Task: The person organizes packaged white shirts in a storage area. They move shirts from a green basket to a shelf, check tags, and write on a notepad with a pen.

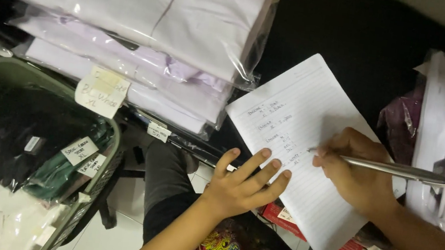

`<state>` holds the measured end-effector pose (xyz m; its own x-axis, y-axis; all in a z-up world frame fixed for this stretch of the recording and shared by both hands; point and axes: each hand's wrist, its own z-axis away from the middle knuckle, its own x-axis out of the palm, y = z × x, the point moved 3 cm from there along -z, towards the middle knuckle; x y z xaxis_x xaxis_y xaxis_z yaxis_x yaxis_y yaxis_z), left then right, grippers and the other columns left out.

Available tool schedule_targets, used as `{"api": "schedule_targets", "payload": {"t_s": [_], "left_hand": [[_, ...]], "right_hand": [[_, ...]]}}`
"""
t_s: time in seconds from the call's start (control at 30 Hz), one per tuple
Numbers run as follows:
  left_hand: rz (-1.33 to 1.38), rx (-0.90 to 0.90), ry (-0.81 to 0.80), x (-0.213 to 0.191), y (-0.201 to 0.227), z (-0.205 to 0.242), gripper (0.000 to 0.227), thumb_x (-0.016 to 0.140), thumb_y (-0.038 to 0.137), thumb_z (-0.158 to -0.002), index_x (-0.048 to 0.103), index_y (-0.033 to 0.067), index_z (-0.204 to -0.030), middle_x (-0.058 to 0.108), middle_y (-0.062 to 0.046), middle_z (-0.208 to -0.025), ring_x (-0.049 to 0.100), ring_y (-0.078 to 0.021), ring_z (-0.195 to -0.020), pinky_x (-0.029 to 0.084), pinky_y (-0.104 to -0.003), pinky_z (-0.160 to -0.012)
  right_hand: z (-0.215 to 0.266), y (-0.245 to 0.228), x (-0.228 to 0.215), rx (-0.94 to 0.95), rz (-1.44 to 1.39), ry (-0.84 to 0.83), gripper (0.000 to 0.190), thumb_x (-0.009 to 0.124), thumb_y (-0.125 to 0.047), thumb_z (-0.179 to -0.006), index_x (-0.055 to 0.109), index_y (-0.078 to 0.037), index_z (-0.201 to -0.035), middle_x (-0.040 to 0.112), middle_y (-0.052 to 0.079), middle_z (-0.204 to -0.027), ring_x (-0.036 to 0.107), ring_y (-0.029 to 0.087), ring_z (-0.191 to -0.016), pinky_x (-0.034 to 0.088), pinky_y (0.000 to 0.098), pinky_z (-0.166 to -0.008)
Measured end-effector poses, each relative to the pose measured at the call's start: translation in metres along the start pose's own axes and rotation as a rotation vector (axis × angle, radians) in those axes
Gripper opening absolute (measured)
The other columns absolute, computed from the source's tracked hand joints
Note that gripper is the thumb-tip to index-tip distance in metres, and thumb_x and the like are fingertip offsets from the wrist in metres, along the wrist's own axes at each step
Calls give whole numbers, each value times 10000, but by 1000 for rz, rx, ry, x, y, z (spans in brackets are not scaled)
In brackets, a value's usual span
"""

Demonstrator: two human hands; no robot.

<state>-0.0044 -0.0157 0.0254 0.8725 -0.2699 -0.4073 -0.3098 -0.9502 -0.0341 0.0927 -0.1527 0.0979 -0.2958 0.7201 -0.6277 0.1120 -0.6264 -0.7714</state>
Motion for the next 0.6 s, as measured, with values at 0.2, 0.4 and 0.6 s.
{"api": "schedule_targets", "payload": {"t_s": [0.2, 0.4, 0.6], "left_hand": [[259, 67, -187, -21, -20, -15, 573, 333, 583, -847, 562, 121, -1097, 620, -65, -1079, 563, -210, -1059, 294, -332, -948], [-92, -250, 120, -58, -79, -63, 80, 468, 99, -805, 502, 93, -733, 497, -56, -640, 331, -155, -482, 191, -299, -436], [-65, -246, -548, -66, -124, -90, 614, 394, 587, -864, 374, 188, -1331, 234, -77, -1406, 177, -329, -1310, 124, -551, -1076]], "right_hand": [[3, 0, 1, 0, -77, -65, 63, 524, -30, -697, 564, -39, -649, 654, 84, -615, 553, 127, -480, 423, 225, -411], [2, 12, 3, -27, -284, -129, 93, 505, 2, -747, 546, -23, -667, 598, 153, -566, 488, 127, -432, 359, 204, -344], [3, 1, 0, 46, -168, -105, 84, 499, -7, -738, 547, 1, -669, 628, 191, -578, 525, 164, -442, 378, 232, -350]]}}
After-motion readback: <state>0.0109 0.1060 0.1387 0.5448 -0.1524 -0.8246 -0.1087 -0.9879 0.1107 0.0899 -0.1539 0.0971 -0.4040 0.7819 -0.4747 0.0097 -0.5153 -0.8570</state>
